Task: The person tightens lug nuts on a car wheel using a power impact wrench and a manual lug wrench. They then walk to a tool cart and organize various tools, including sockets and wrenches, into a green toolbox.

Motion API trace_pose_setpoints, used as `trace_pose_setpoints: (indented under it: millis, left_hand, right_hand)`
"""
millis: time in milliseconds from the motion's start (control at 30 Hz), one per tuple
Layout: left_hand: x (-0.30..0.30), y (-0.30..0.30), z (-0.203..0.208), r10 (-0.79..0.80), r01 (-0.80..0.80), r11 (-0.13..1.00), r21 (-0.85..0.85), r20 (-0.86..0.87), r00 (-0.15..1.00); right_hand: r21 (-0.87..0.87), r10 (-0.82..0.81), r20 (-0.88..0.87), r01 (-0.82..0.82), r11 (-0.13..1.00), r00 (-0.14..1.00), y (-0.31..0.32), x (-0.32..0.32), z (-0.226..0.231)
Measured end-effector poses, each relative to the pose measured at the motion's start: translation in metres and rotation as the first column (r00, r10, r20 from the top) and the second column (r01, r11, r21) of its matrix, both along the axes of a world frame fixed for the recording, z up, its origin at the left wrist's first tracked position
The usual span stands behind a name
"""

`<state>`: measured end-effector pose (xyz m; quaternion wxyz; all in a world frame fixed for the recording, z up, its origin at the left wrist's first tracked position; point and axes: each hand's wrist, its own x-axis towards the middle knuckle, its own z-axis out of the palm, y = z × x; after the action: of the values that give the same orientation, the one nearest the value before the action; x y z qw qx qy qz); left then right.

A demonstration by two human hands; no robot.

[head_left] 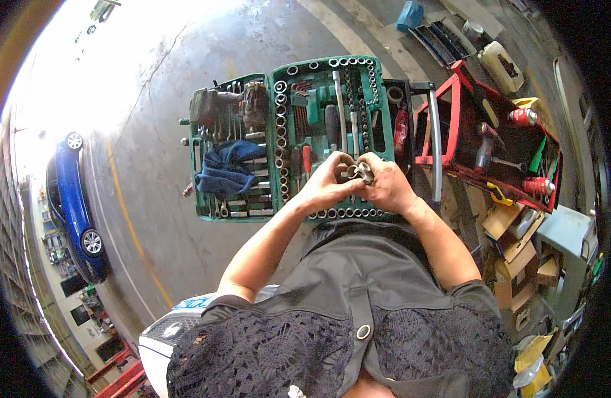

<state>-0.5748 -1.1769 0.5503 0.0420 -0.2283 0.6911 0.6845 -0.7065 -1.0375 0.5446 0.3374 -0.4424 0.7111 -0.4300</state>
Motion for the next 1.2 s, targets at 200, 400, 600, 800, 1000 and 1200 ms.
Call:
trace_pose_setpoints:
  millis: [200,400,600,800,1000,1200]
  left_hand:
    - [-0.027,-0.031,-0.021,0.086,-0.070,0.971,-0.229,0.060,0.994]
    - [-0.093,-0.147,-0.041,0.320,-0.308,0.566,-0.765,-0.140,0.937]
    - [-0.140,-0.202,-0.081,0.386,-0.209,0.391,-0.896,-0.046,0.921]
    - [-0.157,-0.201,-0.089,0.418,-0.089,0.409,-0.908,0.100,0.903]
    - [-0.137,-0.198,-0.101,0.554,-0.515,0.610,-0.602,-0.140,0.821]
    - [-0.118,-0.105,-0.036,0.575,-0.297,0.350,0.888,0.047,0.817]
  right_hand:
    - [0.039,-0.122,0.216,0.116,0.992,0.969,0.006,-0.016,0.002]
    - [0.111,-0.320,0.386,0.301,0.947,0.865,0.046,-0.040,-0.031]
    - [0.207,-0.406,0.341,0.354,0.912,0.848,0.086,-0.066,-0.039]
    - [0.216,-0.464,0.429,0.410,0.886,0.775,0.110,-0.083,-0.054]
    - [0.219,-0.426,0.564,0.370,0.903,0.707,0.110,-0.105,-0.050]
    - [0.267,-0.439,0.857,0.499,0.825,0.268,0.095,-0.128,-0.055]
